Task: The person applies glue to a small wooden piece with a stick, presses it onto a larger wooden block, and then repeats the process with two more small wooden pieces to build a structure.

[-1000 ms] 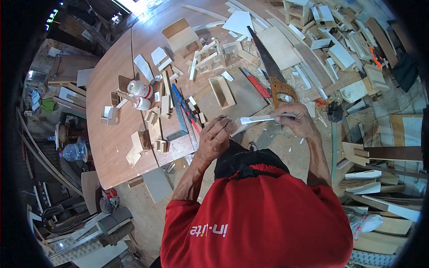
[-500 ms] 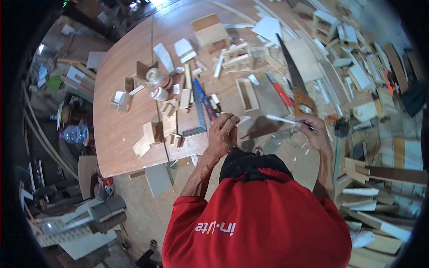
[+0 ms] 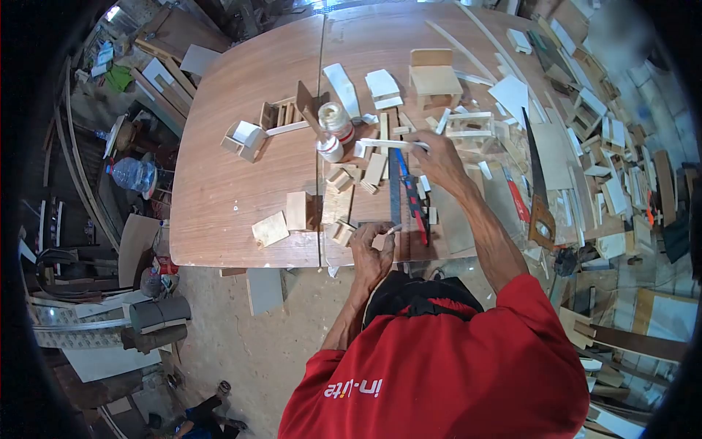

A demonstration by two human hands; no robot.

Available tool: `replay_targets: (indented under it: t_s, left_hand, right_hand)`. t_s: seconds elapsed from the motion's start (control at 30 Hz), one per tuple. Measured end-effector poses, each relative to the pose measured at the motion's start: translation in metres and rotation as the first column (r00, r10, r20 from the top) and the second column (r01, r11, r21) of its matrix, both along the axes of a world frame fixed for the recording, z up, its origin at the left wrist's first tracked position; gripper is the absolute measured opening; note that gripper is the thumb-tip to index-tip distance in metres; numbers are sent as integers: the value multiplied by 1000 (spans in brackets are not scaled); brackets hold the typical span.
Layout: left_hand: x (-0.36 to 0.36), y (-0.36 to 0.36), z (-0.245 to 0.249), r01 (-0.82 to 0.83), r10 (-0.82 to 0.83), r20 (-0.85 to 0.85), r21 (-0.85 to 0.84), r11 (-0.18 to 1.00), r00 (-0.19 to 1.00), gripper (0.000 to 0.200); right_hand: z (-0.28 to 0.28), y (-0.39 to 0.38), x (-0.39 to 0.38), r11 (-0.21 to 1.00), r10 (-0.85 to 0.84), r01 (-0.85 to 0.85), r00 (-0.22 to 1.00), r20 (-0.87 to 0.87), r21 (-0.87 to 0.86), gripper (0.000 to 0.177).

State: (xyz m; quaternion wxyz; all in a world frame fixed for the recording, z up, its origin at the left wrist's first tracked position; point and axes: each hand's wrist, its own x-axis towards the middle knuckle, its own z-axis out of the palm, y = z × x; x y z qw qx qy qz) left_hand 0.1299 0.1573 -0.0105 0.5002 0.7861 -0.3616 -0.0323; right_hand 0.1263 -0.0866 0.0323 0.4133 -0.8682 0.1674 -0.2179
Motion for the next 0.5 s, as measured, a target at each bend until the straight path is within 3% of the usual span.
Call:
replay_targets:
  t_s: [0.13, 0.3, 0.37, 0.5]
  left_hand:
    - [8, 21, -8, -72, 68, -147, -21, 997, 987, 11]
    - [14, 37, -18, -156, 140, -199, -66, 986, 970, 18]
    - [17, 41, -20, -201, 185, -208, -55, 978, 961, 16]
    - [23, 50, -21, -235, 220, -240, -37, 971, 946, 11]
  right_hand:
    - [3, 5, 68, 979, 18, -6, 998, 61, -203, 18]
    - [17, 17, 115, 983, 9, 14, 992, 126, -182, 18]
    - [22, 20, 129, 965, 67, -56, 997, 34, -256, 18]
    - [34, 21, 147, 947, 56, -28, 995, 79, -319, 15]
